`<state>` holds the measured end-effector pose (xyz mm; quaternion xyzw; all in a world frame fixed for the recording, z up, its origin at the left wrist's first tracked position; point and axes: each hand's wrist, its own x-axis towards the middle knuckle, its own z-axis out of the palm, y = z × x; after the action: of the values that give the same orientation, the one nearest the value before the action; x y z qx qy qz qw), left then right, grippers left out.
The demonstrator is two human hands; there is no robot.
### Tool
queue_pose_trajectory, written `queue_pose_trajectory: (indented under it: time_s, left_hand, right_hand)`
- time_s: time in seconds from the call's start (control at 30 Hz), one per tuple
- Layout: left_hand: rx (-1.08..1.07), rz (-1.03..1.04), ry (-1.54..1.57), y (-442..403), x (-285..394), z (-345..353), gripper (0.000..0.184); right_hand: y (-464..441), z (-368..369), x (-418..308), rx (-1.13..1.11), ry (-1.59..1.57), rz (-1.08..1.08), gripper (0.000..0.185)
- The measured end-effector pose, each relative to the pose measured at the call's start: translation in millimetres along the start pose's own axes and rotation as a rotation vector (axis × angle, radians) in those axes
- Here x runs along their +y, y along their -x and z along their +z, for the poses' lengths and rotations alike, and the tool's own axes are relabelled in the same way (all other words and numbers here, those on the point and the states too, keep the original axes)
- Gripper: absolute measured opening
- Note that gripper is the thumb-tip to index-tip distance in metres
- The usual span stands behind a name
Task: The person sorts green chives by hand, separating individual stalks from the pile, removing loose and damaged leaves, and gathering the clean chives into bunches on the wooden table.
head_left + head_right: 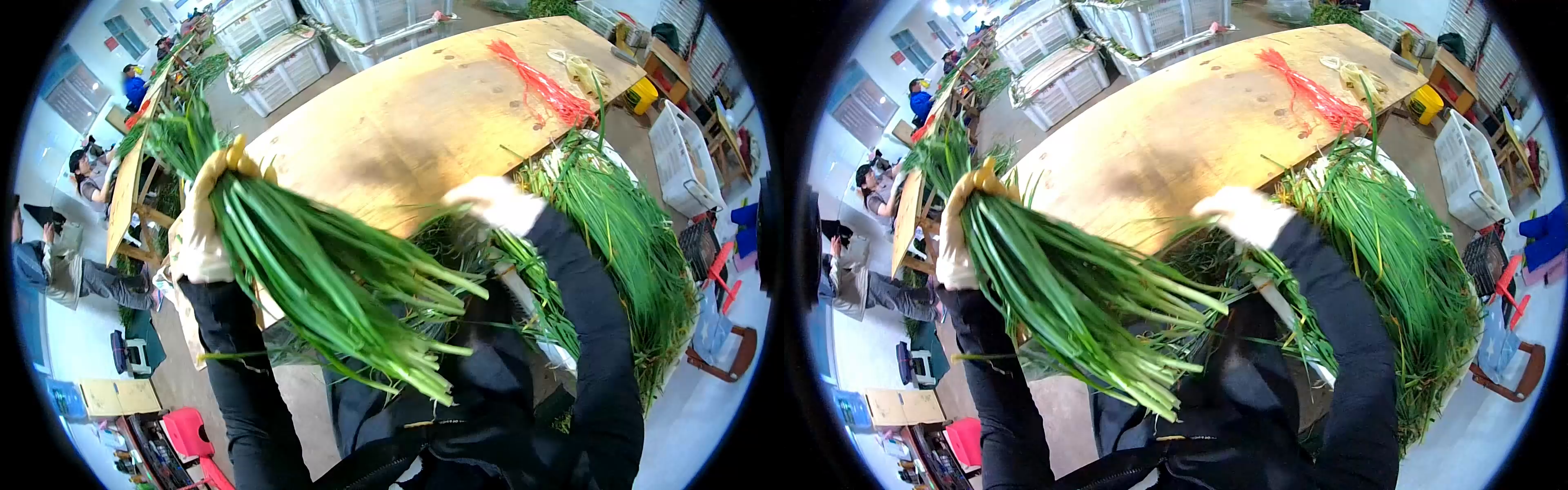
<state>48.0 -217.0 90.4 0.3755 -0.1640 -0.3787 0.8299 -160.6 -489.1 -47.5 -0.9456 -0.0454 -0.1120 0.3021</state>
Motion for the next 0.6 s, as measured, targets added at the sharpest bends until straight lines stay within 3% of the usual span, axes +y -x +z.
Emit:
queue_pose_trajectory:
  time_s: [0.1,0.17,0.23,0.3,0.33,0.4,0.47,0.5,0.53,0.57,0.6]
  left_hand:
    - [0.014,-0.133,0.002,-57.5,-11.8,25.5,0.019]
    - [0.041,-0.090,-0.139,-98.7,-26.4,48.4,0.018]
    - [-0.118,-0.238,-0.249,-182.1,-34.3,35.4,0.019]
    - [0.149,-0.425,-0.014,-230.0,-57.1,61.9,0.020]
    - [0.290,-0.214,0.077,-246.0,-84.6,75.3,0.024]
    - [0.335,-0.066,-0.122,-276.1,-115.5,67.3,0.047]
    - [-0.054,-0.084,-0.113,-286.2,-138.3,48.0,0.061]
    - [-0.076,-0.051,-0.207,-278.2,-143.5,45.4,0.069]
    - [0.155,0.017,-0.455,-250.6,-142.6,64.3,0.070]
    - [0.390,0.089,-0.702,-231.2,-144.1,72.0,0.073]
    - [0.316,0.206,-0.751,-222.2,-146.6,60.7,0.075]
  right_hand:
    - [46.4,-75.7,7.9,0.452,-0.118,0.422,0.024]
    - [80.8,-115.2,8.8,0.652,-0.277,0.414,0.021]
    - [113.5,-144.0,6.1,0.767,-0.324,0.593,0.022]
    - [142.6,-159.9,10.0,0.978,-0.428,0.539,0.023]
    - [154.9,-166.8,9.6,1.030,-0.309,0.553,0.024]
    - [167.6,-174.8,1.8,1.166,-0.384,0.569,0.025]
    - [169.4,-168.8,-7.0,1.205,-0.510,0.481,0.027]
    - [169.2,-162.2,-8.7,1.189,-0.582,0.427,0.029]
    - [166.7,-152.5,-10.4,1.146,-0.661,0.395,0.032]
    - [159.1,-142.3,-12.5,1.077,-0.940,0.203,0.038]
    - [151.1,-129.0,-14.7,1.060,-0.767,0.293,0.038]
